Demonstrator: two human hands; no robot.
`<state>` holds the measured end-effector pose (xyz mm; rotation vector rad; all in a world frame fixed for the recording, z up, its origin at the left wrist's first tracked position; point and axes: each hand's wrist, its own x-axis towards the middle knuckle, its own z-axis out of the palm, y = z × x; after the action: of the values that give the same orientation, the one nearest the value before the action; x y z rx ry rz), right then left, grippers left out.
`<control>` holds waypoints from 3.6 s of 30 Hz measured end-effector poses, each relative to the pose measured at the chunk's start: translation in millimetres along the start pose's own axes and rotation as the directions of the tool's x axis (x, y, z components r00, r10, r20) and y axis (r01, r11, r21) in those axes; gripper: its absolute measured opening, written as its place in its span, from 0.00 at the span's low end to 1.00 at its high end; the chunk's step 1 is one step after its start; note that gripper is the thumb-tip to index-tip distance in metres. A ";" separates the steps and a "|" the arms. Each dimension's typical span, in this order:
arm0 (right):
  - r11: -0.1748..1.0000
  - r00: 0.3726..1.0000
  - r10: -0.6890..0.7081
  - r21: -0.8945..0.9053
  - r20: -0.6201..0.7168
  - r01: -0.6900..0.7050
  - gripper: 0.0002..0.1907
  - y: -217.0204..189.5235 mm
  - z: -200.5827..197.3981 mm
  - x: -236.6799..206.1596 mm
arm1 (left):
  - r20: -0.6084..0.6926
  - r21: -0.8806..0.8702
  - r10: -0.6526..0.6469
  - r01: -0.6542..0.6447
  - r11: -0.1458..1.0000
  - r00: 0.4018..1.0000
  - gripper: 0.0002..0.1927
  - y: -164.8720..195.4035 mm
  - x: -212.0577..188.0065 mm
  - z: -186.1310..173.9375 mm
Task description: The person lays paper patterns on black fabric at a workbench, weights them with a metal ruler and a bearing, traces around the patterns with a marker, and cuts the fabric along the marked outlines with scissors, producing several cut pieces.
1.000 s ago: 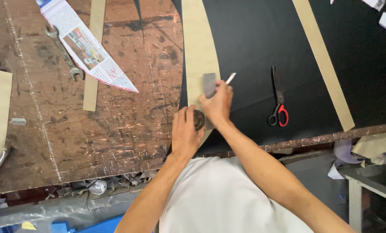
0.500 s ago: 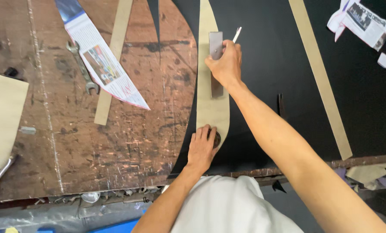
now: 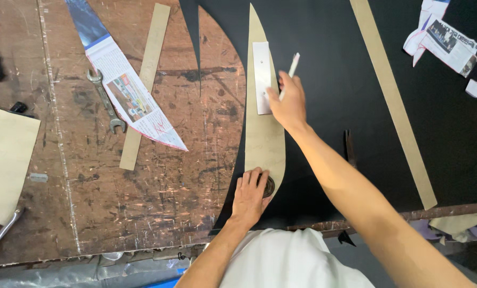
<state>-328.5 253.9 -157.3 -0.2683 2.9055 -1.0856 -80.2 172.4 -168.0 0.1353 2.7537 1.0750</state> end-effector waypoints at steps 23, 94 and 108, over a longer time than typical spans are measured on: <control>0.836 0.829 0.528 0.287 -0.183 -0.468 0.10 145.9 -202.3 -355.6 | -0.648 0.316 -0.198 0.496 0.809 0.736 0.19 -177.3 50.5 -175.6; 0.861 0.867 0.497 0.100 0.040 -0.499 0.22 63.4 -62.9 -221.3 | -0.362 -0.456 -0.415 0.229 0.860 0.835 0.14 -34.6 301.9 -72.0; 0.981 0.980 0.193 -0.005 -0.050 -0.194 0.30 6.9 -12.3 -135.4 | -0.467 -0.215 -0.223 0.135 0.967 0.856 0.26 -23.7 281.9 -62.7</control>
<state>-197.3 290.1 -157.0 0.0415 2.9045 -1.0606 -369.4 155.8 -177.2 -0.4788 2.9882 1.4564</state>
